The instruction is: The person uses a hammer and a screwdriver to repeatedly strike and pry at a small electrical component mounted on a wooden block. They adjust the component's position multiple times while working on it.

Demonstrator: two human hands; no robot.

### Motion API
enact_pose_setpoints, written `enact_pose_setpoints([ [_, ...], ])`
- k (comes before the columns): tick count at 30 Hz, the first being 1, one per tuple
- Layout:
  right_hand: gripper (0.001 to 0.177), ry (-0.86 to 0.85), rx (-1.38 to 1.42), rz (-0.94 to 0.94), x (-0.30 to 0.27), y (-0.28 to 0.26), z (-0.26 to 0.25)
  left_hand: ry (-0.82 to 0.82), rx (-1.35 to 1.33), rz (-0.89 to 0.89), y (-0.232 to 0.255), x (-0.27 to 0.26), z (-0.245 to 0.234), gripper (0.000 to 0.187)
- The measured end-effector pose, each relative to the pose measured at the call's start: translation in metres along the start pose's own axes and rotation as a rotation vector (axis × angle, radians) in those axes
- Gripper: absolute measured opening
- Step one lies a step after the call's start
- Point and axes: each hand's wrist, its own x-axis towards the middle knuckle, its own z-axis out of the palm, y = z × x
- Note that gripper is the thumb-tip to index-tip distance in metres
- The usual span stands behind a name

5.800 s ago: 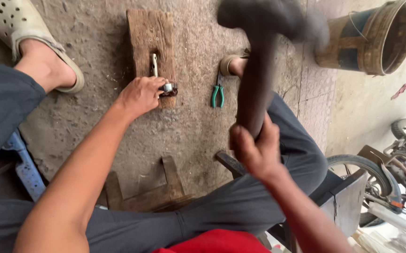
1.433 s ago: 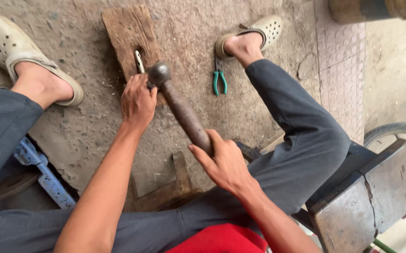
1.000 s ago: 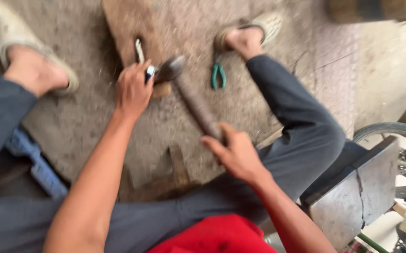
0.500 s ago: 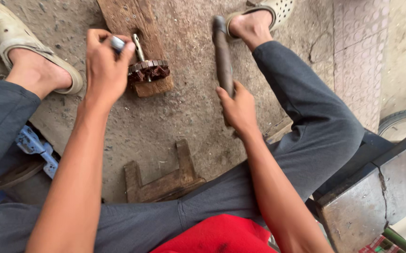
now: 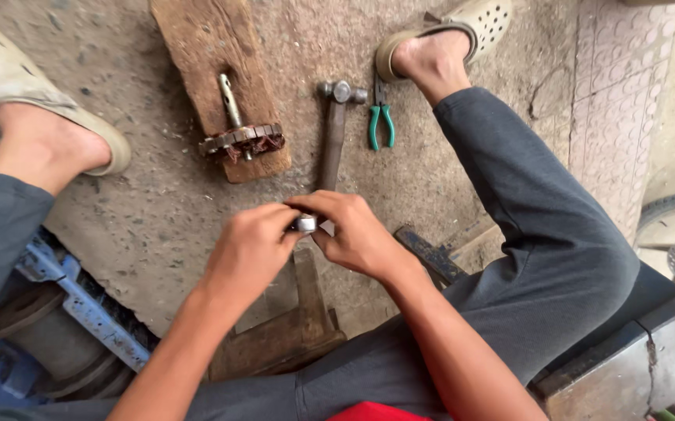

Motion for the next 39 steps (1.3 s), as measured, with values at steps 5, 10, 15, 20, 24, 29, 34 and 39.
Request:
enact_pose_setpoints([
  [5,0.045,-0.012,-0.023,0.077,0.009,-0.005,-0.005,-0.024,-0.256,-0.282,-0.007,0.002,-0.025,0.034],
  [10,0.029,0.178,-0.045,0.138,0.015,0.011,0.003,0.111,0.09,-0.401,-0.039,0.013,-0.066,0.035],
  [15,0.021,0.287,-0.009,0.088,0.021,0.015,0.024,0.166,0.278,-0.282,-0.08,0.019,-0.054,0.056],
  [20,0.031,0.202,-0.069,0.103,0.028,0.012,0.044,0.131,0.175,-0.237,-0.096,0.027,-0.033,0.063],
  [24,0.032,0.17,-0.129,0.104,0.037,0.009,0.049,0.122,0.114,-0.235,-0.102,0.03,-0.031,0.059],
  [29,0.029,0.214,-0.188,0.02,0.046,-0.001,0.05,0.143,0.14,-0.221,-0.112,0.037,-0.028,0.047],
  [34,0.023,0.18,-0.279,-0.007,0.057,-0.014,0.05,0.126,0.364,-0.156,-0.114,0.038,-0.024,0.044],
  [39,0.015,0.15,-0.245,-0.023,0.068,-0.008,0.033,0.169,0.274,-0.137,-0.116,0.039,-0.022,0.039],
])
